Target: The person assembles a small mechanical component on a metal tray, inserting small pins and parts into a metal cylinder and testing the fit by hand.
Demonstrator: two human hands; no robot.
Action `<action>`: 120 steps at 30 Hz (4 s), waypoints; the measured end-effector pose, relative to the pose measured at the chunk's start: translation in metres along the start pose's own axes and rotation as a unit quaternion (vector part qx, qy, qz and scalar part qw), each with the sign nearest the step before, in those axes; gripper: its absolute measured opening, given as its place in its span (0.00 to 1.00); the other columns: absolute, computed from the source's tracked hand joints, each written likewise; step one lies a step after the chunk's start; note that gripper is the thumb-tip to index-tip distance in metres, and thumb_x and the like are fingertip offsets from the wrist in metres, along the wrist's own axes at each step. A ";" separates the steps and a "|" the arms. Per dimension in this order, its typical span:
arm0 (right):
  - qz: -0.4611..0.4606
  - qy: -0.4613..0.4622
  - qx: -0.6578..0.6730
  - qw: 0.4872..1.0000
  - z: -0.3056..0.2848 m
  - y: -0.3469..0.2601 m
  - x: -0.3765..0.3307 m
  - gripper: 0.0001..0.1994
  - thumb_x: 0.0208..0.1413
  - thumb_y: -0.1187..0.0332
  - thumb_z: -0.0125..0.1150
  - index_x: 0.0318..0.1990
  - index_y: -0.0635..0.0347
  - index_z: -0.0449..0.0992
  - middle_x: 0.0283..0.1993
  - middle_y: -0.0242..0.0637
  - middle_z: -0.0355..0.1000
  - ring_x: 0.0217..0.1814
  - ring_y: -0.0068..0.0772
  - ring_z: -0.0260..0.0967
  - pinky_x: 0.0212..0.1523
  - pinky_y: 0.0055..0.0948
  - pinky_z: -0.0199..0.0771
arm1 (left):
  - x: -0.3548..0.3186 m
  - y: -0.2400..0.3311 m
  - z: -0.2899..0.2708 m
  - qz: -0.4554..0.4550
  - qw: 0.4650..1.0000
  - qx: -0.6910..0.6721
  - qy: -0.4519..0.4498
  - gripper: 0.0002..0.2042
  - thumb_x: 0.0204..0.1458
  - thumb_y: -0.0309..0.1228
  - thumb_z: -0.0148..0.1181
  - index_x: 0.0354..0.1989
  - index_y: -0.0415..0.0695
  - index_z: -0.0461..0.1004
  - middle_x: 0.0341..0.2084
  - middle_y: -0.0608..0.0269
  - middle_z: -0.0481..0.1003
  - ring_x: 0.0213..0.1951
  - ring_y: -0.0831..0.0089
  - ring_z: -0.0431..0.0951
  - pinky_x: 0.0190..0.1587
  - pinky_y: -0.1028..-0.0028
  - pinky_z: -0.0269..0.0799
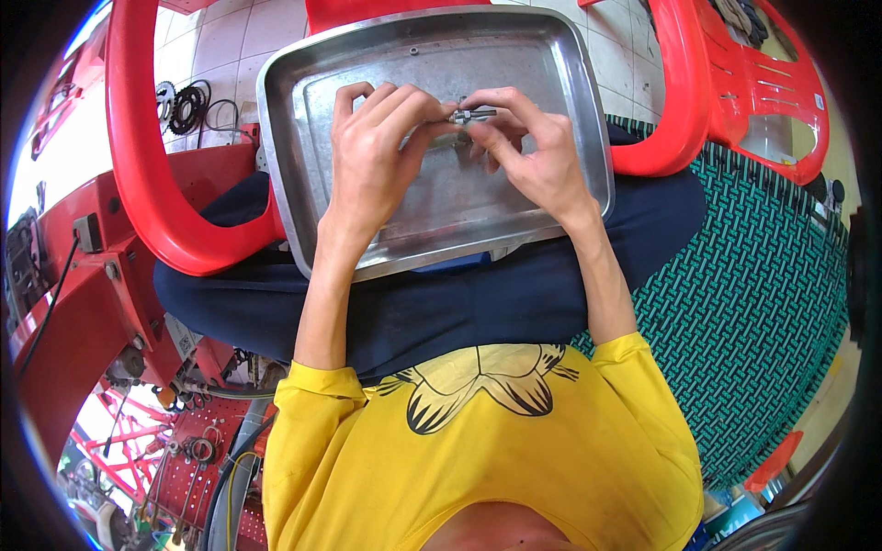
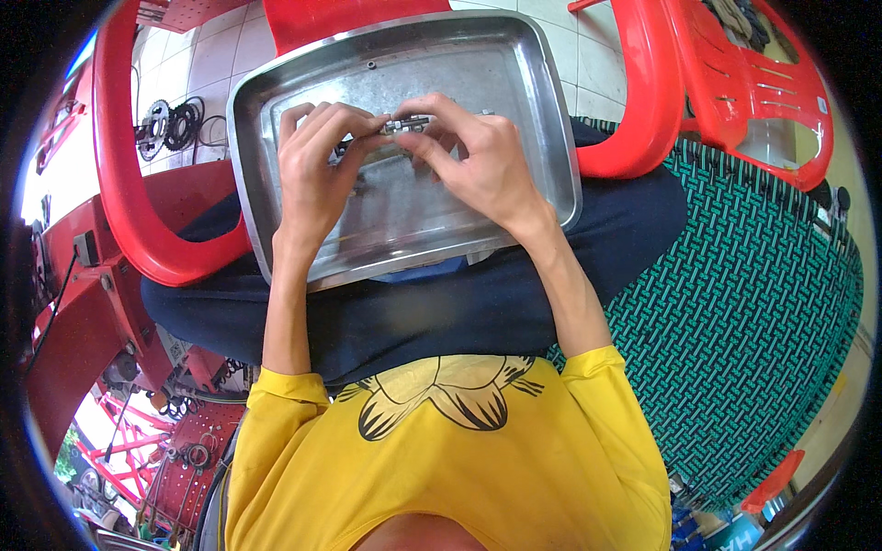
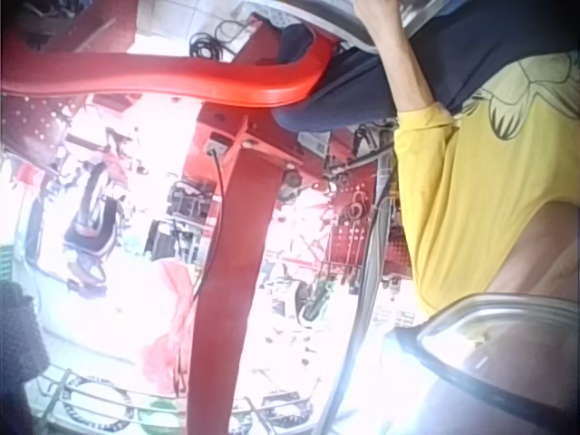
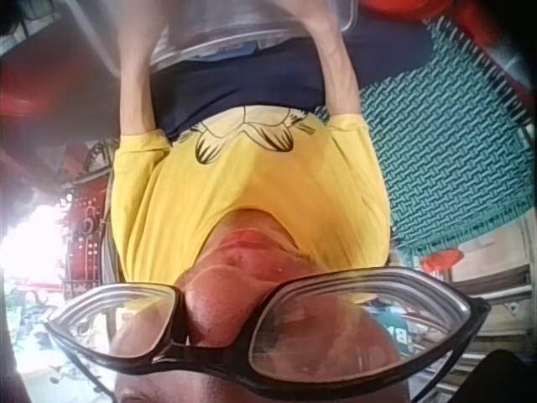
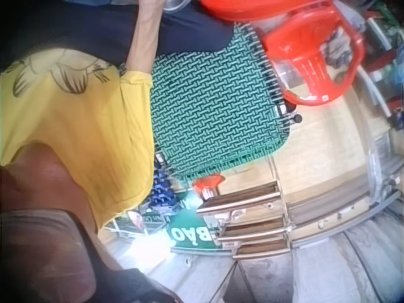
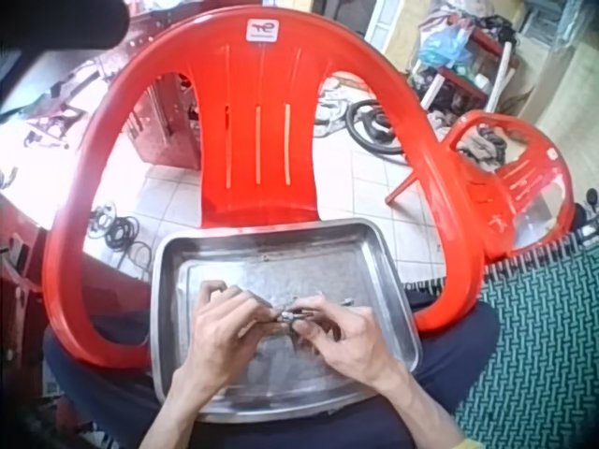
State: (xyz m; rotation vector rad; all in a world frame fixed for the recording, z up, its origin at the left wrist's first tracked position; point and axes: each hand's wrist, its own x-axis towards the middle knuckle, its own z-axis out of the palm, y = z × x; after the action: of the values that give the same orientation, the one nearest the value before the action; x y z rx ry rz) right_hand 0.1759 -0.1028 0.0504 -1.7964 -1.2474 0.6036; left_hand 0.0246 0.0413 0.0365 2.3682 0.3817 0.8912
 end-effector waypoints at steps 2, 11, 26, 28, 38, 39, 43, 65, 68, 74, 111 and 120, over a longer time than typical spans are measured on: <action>-0.011 -0.015 -0.019 1.000 -0.005 0.005 0.001 0.16 0.61 0.61 0.71 0.54 0.50 0.78 0.27 0.36 0.81 0.26 0.28 0.81 0.28 0.26 0.76 | 0.000 0.003 -0.001 -0.007 1.000 -0.002 -0.006 0.07 0.47 0.29 0.73 0.33 0.48 0.80 0.28 0.72 0.79 0.33 0.71 0.78 0.50 0.64 0.64; 0.017 -0.006 0.031 0.999 -0.002 -0.005 0.000 0.14 0.64 0.60 0.68 0.52 0.53 0.79 0.27 0.34 0.80 0.25 0.27 0.81 0.28 0.25 0.76 | -0.001 0.002 0.000 -0.004 1.000 -0.001 -0.005 0.07 0.47 0.29 0.74 0.32 0.48 0.79 0.27 0.73 0.79 0.33 0.71 0.78 0.50 0.64 0.64; 0.011 -0.011 0.082 0.996 -0.004 -0.005 0.001 0.14 0.69 0.57 0.61 0.52 0.57 0.78 0.25 0.36 0.80 0.24 0.26 0.80 0.25 0.24 0.75 | 0.000 0.005 -0.004 -0.008 1.000 0.006 -0.011 0.08 0.45 0.27 0.75 0.33 0.46 0.83 0.28 0.70 0.81 0.33 0.71 0.78 0.48 0.69 0.65; 0.019 -0.015 0.077 0.997 -0.004 0.001 0.001 0.14 0.69 0.58 0.60 0.52 0.57 0.79 0.25 0.36 0.80 0.24 0.26 0.80 0.25 0.24 0.75 | 0.000 0.004 -0.003 -0.004 1.000 0.004 -0.011 0.08 0.45 0.27 0.75 0.34 0.46 0.83 0.28 0.69 0.81 0.33 0.71 0.78 0.48 0.69 0.65; 0.032 -0.015 0.050 0.998 -0.003 -0.001 0.002 0.12 0.68 0.60 0.62 0.51 0.57 0.79 0.25 0.36 0.80 0.25 0.26 0.81 0.25 0.24 0.77 | -0.001 0.004 0.000 -0.007 1.000 -0.009 -0.003 0.07 0.46 0.28 0.74 0.30 0.47 0.79 0.26 0.72 0.79 0.32 0.70 0.77 0.49 0.66 0.65; 0.026 -0.012 0.050 0.998 -0.003 0.000 0.000 0.13 0.69 0.60 0.62 0.51 0.57 0.79 0.25 0.36 0.80 0.24 0.26 0.81 0.25 0.24 0.77 | -0.001 0.003 0.000 -0.005 1.000 -0.007 -0.001 0.07 0.46 0.28 0.74 0.30 0.47 0.79 0.26 0.72 0.79 0.33 0.70 0.77 0.49 0.66 0.65; 0.033 -0.022 0.063 0.997 -0.003 -0.003 0.000 0.14 0.70 0.58 0.60 0.51 0.58 0.79 0.23 0.36 0.80 0.24 0.26 0.80 0.25 0.24 0.77 | -0.001 0.003 0.001 -0.005 1.000 -0.006 0.009 0.07 0.46 0.28 0.75 0.30 0.47 0.80 0.26 0.71 0.79 0.33 0.70 0.77 0.49 0.66 0.65; 0.038 -0.007 0.077 0.996 -0.002 -0.008 -0.001 0.14 0.70 0.58 0.60 0.51 0.58 0.78 0.22 0.36 0.78 0.23 0.26 0.79 0.24 0.25 0.75 | -0.001 0.005 0.000 -0.007 1.000 -0.010 0.005 0.07 0.46 0.28 0.74 0.31 0.47 0.81 0.26 0.72 0.80 0.32 0.70 0.78 0.47 0.67 0.66; 0.042 -0.017 0.061 0.997 -0.002 -0.003 -0.001 0.13 0.69 0.59 0.60 0.51 0.58 0.78 0.24 0.37 0.79 0.24 0.27 0.80 0.25 0.25 0.75 | -0.001 0.005 0.000 -0.004 1.000 -0.012 0.005 0.07 0.46 0.27 0.74 0.31 0.47 0.81 0.26 0.72 0.80 0.33 0.70 0.78 0.47 0.67 0.66; 0.053 -0.016 0.071 0.996 0.000 -0.009 -0.001 0.12 0.68 0.63 0.62 0.52 0.58 0.77 0.25 0.37 0.80 0.25 0.28 0.81 0.26 0.25 0.75 | -0.001 0.005 -0.001 -0.006 1.000 -0.012 0.004 0.07 0.46 0.27 0.74 0.31 0.47 0.81 0.26 0.72 0.80 0.33 0.71 0.78 0.47 0.67 0.66; 0.017 0.008 0.011 1.000 0.000 -0.003 -0.002 0.20 0.55 0.55 0.76 0.50 0.55 0.79 0.25 0.33 0.80 0.25 0.26 0.80 0.28 0.24 0.75 | -0.003 0.004 0.003 -0.004 1.000 -0.008 0.008 0.08 0.44 0.27 0.75 0.31 0.48 0.82 0.26 0.72 0.80 0.33 0.72 0.78 0.47 0.68 0.66; 0.010 0.009 0.001 1.000 0.001 -0.006 -0.002 0.17 0.59 0.55 0.73 0.47 0.56 0.81 0.25 0.34 0.80 0.26 0.27 0.81 0.29 0.25 0.75 | -0.003 0.003 0.001 0.000 1.000 -0.002 -0.001 0.09 0.44 0.25 0.75 0.35 0.48 0.84 0.28 0.71 0.81 0.34 0.71 0.77 0.45 0.71 0.65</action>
State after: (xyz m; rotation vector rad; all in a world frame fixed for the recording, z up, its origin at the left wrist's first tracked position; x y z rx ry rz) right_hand 0.1718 -0.1031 0.0550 -1.8100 -1.2181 0.5977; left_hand 0.0234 0.0371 0.0366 2.3644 0.3790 0.8871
